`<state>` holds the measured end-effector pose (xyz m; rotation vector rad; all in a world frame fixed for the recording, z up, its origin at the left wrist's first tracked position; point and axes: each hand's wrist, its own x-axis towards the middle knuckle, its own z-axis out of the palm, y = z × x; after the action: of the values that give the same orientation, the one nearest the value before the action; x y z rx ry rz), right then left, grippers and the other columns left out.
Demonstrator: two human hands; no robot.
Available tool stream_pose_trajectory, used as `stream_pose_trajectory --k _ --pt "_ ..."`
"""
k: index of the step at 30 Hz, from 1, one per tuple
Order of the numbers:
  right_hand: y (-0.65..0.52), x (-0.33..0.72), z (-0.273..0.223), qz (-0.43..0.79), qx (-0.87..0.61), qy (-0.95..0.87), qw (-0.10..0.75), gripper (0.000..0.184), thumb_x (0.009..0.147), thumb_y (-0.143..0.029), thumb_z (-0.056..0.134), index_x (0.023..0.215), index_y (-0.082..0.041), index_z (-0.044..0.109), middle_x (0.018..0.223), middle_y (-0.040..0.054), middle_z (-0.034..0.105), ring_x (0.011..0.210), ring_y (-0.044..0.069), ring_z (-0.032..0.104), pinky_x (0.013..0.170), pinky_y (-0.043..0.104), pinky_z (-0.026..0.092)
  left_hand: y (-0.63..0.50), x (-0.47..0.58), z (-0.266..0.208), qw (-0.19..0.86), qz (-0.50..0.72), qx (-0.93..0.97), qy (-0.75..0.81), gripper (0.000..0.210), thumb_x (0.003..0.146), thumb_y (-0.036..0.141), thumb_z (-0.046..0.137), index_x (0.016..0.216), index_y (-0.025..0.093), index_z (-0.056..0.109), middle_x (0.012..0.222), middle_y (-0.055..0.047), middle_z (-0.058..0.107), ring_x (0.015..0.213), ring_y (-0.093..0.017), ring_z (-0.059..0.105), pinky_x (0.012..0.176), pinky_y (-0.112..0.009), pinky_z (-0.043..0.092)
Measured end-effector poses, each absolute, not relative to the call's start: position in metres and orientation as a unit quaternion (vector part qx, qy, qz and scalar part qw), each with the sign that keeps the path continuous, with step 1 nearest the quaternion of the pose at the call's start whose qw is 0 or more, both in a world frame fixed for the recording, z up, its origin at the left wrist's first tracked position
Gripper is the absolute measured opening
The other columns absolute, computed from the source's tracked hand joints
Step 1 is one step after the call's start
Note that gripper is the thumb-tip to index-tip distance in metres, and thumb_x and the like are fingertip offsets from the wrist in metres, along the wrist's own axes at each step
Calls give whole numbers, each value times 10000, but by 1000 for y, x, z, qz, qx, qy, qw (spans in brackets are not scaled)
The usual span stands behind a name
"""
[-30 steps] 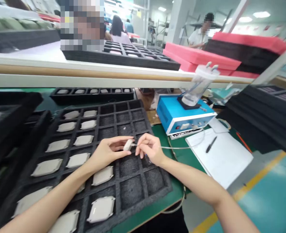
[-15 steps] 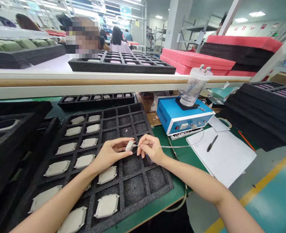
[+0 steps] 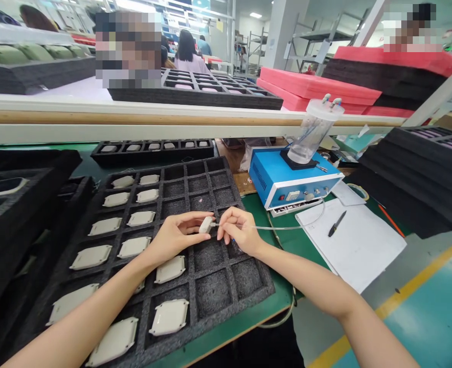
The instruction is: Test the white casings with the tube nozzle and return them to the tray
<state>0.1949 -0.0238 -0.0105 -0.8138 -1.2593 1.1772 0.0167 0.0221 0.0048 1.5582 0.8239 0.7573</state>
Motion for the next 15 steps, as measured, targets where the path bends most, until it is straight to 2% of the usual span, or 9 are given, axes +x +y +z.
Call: stream_pose_trajectory --k 15 --pt "-24 195 -9 507 -350 -536 577 31 705 -167 540 699 -166 510 521 -26 616 342 64 459 377 180 344 22 18 6 585 328 653 352 498 570 246 815 1039 152 676 1010 -81 727 945 -250 679 907 -395 527"
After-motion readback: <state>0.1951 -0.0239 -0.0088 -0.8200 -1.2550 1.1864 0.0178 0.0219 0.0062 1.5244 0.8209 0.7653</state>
